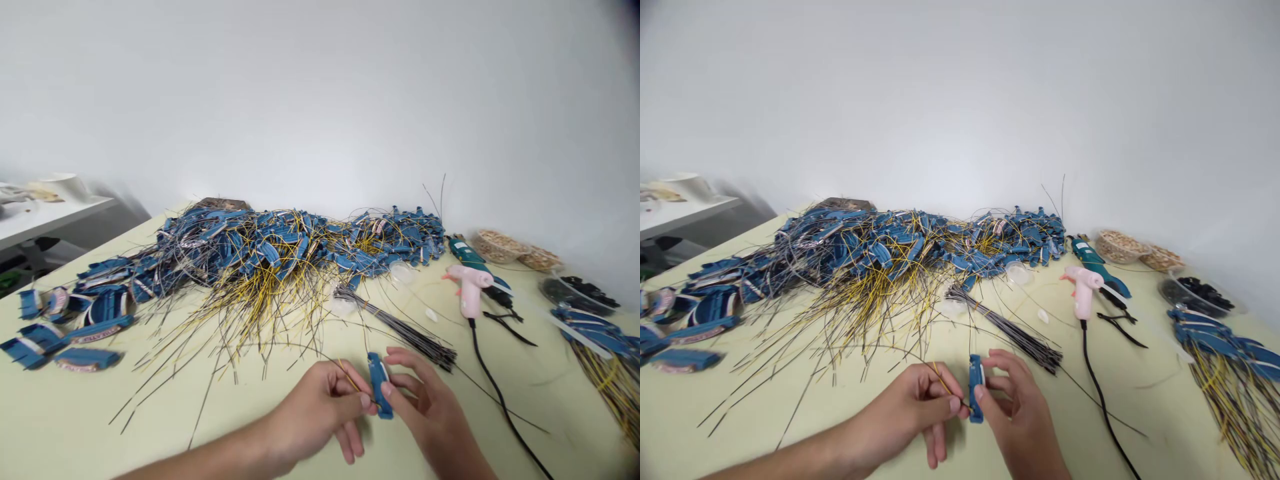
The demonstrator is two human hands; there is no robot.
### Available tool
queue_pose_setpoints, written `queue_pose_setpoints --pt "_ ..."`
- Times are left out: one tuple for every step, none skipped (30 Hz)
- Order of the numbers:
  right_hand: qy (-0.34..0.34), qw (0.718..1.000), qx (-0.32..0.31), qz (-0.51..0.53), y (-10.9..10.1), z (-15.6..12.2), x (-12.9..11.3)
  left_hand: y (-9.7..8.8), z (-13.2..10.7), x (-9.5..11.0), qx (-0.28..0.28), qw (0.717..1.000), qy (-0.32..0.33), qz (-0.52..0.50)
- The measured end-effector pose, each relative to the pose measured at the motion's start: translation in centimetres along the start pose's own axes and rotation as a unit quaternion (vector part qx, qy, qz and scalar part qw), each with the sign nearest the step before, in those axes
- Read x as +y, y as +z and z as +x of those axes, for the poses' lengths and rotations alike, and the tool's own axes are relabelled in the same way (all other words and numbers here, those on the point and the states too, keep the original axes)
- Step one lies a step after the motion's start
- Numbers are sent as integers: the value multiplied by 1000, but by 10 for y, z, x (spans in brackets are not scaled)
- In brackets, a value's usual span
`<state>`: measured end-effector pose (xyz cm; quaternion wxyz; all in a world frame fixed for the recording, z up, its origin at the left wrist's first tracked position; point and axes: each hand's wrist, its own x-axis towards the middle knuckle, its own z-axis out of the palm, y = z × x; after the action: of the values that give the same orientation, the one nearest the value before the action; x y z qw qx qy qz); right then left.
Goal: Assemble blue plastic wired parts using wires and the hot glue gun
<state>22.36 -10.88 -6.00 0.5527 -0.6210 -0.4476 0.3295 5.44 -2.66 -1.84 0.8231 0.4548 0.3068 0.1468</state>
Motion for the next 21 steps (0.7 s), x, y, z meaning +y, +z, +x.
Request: queue_pose_setpoints --pt "10 1000 7 8 1 -1 -3 1 -1 0 -5 1000 -2 -3" --pt "17 1000 12 14 0 0 -6 2 -2 1 -9 1000 -4 -9" --pt "22 999 16 17 -1 0 -10 2 -3 1 -12 1000 -5 -16" --pt "25 999 19 19 -3 2 -14 2 -4 2 -11 1000 -6 -24" --pt "27 999 21 19 -5 3 -18 2 -5 4 -8 1000 -6 -30" --pt "27 999 22 18 -8 5 -22 2 -6 5 -3 999 -6 -35" --pt "27 999 21 15 -11 8 -26 1 -7 7 4 999 -4 -37" --pt "26 999 21 11 -14 10 -29 1 -7 9 12 999 -1 -39" --pt "24 999 21 5 -18 12 -33 0 -8 12 21 999 4 -41" --pt "20 1000 22 -3 -21 14 -37 -1 -8 14 31 999 11 -43" --pt "15 1000 25 -12 -25 17 -41 -3 -8 17 43 998 19 -46" --pt "8 999 27 -23 -29 19 -45 -4 -8 19 59 997 28 -47" --pt "0 999 29 -35 -34 22 -49 -5 -8 22 76 995 37 -48" --pt "-10 998 31 -50 -38 24 -52 -7 -8 25 93 993 47 -50" --pt "-21 997 32 -66 -44 27 -55 -9 -8 29 113 990 58 -53" --pt "-33 995 33 -85 -49 30 -59 -11 -8 32 137 986 71 -60" --pt "-47 993 37 -105 -54 32 -62 -13 -9 37 166 980 86 -70" --pt "-62 989 41 -126 -60 35 -65 -16 -9 42 201 971 104 -82" --pt "-78 985 45 -148 -65 36 -69 -19 -11 47 240 957 132 -91" --pt "-94 980 49 -169 -70 38 -73 -22 -12 52 285 938 173 -92" --pt "-109 974 52 -190 -74 38 -77 -24 -14 57 333 911 232 -73"
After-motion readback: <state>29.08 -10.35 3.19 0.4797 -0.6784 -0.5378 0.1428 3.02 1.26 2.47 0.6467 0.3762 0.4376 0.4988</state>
